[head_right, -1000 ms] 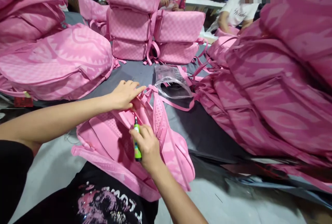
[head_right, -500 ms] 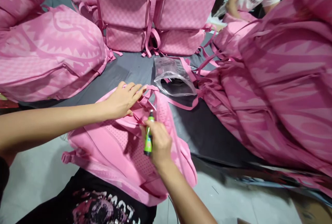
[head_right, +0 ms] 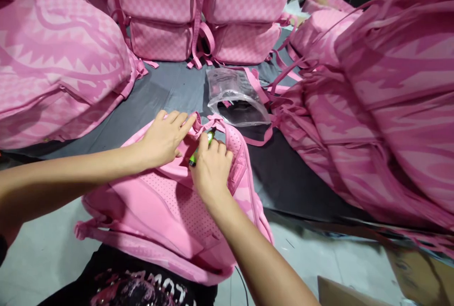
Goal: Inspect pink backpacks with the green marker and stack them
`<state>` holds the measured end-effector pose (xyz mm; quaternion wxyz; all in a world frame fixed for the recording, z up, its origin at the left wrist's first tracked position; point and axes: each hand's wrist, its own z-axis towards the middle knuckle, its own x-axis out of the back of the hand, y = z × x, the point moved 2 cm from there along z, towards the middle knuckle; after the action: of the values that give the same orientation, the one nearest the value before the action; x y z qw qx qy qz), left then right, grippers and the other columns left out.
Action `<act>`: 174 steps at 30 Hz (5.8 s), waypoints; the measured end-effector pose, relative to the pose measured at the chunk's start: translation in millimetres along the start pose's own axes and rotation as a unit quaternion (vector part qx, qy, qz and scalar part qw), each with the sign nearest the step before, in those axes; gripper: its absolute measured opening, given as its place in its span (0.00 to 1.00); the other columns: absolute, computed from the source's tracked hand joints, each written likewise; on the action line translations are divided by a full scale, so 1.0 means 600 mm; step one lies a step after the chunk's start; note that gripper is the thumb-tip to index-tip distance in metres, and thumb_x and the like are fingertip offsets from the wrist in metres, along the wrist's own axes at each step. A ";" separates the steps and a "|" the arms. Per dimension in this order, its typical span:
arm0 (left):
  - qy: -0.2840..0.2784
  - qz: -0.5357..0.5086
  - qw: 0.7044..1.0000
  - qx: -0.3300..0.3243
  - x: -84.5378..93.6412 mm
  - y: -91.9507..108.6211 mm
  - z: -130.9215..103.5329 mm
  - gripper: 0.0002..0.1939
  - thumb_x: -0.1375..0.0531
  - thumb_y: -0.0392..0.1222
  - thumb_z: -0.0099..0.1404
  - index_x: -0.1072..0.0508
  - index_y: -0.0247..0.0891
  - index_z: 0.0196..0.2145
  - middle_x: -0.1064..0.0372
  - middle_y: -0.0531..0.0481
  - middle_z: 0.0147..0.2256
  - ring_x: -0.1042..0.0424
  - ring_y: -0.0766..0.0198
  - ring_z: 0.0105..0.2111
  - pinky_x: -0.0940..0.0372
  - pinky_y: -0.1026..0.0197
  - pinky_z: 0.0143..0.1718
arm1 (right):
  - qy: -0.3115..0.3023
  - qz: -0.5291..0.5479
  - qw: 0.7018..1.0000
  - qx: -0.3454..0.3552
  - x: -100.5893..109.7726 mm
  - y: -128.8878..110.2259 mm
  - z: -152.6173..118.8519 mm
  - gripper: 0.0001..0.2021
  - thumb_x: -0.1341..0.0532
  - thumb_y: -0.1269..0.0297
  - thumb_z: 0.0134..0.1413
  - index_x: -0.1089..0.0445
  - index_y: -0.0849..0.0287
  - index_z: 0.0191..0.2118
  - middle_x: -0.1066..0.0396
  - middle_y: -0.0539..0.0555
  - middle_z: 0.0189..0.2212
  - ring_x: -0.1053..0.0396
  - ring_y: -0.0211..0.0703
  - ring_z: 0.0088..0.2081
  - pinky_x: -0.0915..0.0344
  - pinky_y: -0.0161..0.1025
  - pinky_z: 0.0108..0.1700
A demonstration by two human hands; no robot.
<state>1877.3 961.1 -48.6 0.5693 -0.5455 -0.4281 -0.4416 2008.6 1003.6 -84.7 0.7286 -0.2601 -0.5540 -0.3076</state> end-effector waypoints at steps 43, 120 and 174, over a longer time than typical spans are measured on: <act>0.006 -0.042 0.999 -0.019 -0.007 -0.010 -0.002 0.31 0.47 0.35 0.65 0.46 0.28 0.65 0.40 0.36 0.59 0.41 0.47 0.54 0.47 0.48 0.53 | -0.040 0.323 0.945 0.046 0.041 0.002 -0.047 0.08 0.38 0.64 0.57 0.24 0.58 0.40 0.22 0.56 0.36 0.26 0.48 0.38 0.29 0.46 0.42; -0.209 -0.108 0.972 0.019 0.011 -0.096 -0.022 0.52 0.44 0.30 0.59 0.73 0.44 0.71 0.46 0.31 0.59 0.26 0.54 0.39 0.35 0.59 0.34 | 0.123 0.431 0.894 -0.002 0.000 -0.103 -0.049 0.06 0.37 0.66 0.58 0.25 0.58 0.40 0.21 0.53 0.36 0.24 0.45 0.37 0.41 0.45 0.45; 0.063 -0.331 0.939 0.071 0.074 -0.068 -0.043 0.25 0.47 0.47 0.69 0.36 0.38 0.61 0.40 0.40 0.62 0.40 0.51 0.61 0.44 0.48 0.61 | 0.261 0.065 0.948 0.172 0.069 0.141 0.007 0.15 0.46 0.75 0.60 0.25 0.58 0.47 0.22 0.59 0.43 0.25 0.41 0.38 0.33 0.36 0.38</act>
<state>1848.5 933.3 3.6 0.4542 -0.3024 -0.5779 -0.6068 2076.3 1057.2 -47.1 0.9000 -0.0768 -0.3703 -0.2168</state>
